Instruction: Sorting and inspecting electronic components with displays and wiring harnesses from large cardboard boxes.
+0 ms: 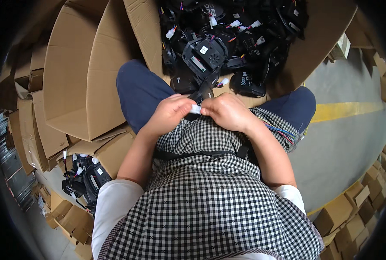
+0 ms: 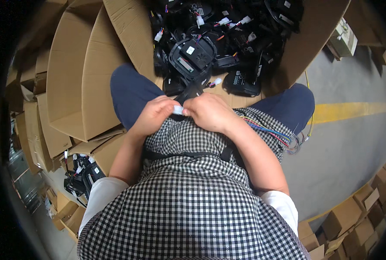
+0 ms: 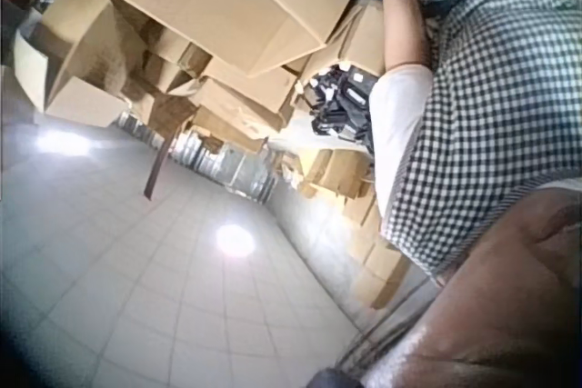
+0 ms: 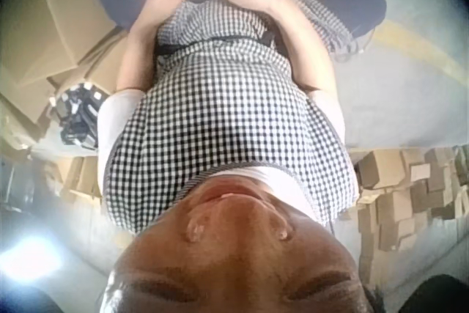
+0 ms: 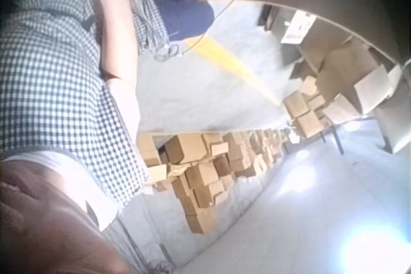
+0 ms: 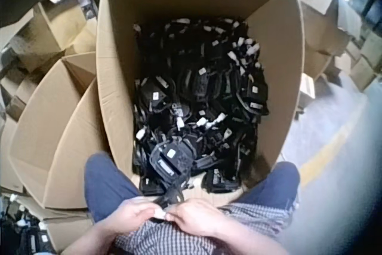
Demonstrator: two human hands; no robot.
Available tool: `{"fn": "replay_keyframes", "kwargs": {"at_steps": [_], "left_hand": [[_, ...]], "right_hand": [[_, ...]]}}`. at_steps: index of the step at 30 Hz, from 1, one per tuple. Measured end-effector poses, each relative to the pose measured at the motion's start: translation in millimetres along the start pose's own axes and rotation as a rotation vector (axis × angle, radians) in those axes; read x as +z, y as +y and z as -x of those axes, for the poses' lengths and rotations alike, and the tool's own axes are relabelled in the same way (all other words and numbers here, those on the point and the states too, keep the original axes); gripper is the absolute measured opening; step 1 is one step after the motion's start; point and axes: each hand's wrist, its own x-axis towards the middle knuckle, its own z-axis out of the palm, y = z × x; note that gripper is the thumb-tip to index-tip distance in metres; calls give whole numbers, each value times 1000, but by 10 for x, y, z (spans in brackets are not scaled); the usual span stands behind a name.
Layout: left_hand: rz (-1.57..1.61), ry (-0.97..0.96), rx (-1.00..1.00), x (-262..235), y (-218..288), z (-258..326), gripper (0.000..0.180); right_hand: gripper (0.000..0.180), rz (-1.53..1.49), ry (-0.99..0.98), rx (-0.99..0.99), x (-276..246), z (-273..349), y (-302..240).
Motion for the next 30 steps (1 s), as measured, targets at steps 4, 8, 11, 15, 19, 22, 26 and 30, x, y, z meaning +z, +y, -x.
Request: {"fn": "replay_keyframes", "kwargs": {"at_steps": [4, 8, 11, 15, 19, 22, 26, 30], "left_hand": [[64, 35, 13, 122, 5, 44, 24], [50, -16, -33, 130, -46, 121, 22], [-3, -37, 21, 125, -83, 140, 18], [-58, -1, 100, 117, -91, 151, 20], [631, 287, -259, 86, -73, 221, 29], [758, 382, -92, 56, -87, 148, 27], [563, 455, -108, 36, 134, -25, 26], [590, 575, -225, -62, 67, -200, 23]], "right_hand": [[22, 54, -68, 82, 100, 14, -35], [24, 88, -54, 65, 219, 50, 1], [24, 165, -48, 86, 231, 71, -58], [20, 102, 21, 43, 279, 85, -25], [19, -161, 591, 279, 226, -125, 592], [21, -845, 571, 479, -7, -467, 1023], [18, -1193, 672, 514, 53, -788, 1116], [23, -914, 716, 328, 183, -803, 995]]}}
